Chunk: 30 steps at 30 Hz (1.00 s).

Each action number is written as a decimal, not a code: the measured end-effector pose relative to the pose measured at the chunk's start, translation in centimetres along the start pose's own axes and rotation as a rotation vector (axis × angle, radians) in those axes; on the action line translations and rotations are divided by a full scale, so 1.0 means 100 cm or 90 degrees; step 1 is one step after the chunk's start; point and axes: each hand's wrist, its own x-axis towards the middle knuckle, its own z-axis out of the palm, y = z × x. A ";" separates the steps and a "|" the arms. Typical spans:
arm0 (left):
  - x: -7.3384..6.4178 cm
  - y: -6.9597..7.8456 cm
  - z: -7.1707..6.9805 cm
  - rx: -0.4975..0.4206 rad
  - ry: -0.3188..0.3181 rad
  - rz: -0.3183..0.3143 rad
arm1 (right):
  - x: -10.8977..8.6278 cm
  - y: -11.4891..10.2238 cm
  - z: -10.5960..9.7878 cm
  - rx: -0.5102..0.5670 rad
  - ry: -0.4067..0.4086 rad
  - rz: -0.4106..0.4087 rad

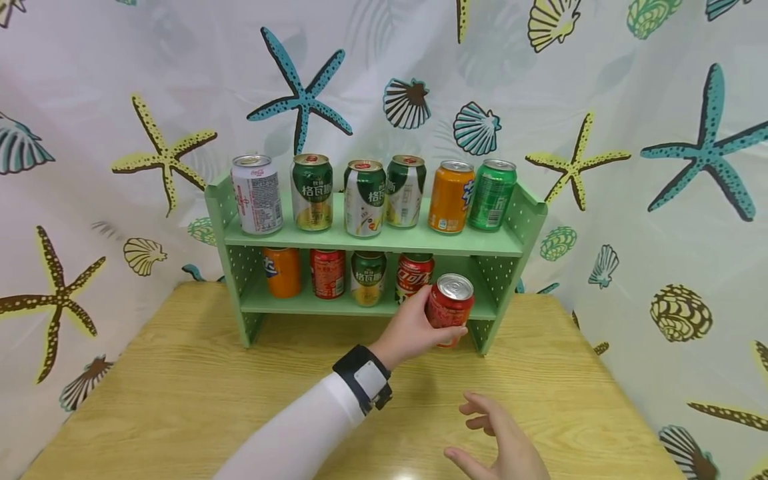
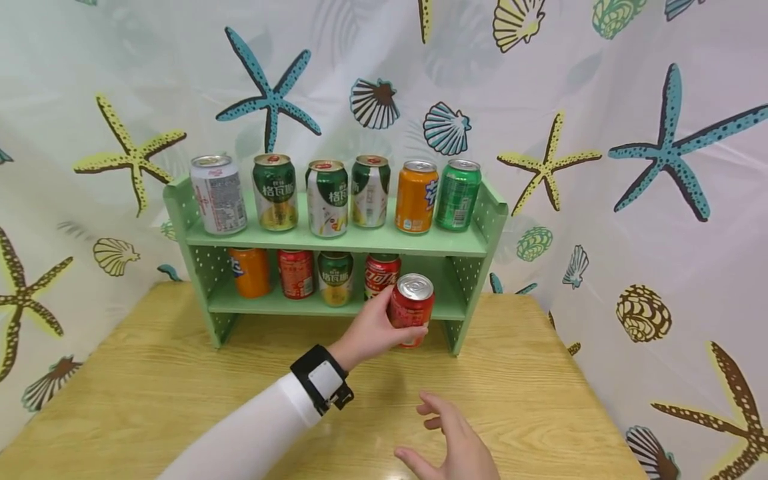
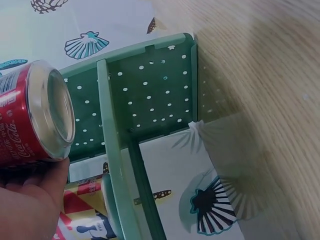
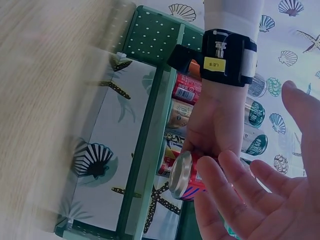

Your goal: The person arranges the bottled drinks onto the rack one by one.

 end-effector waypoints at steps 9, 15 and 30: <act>0.014 -0.001 0.007 0.031 -0.006 -0.002 | 0.003 -0.003 0.001 0.011 -0.034 0.053; 0.026 0.001 0.013 0.044 -0.020 0.000 | 0.000 0.000 0.004 0.003 -0.010 0.029; 0.038 -0.003 0.012 0.057 -0.016 0.000 | 0.003 0.004 0.010 0.036 -0.040 0.087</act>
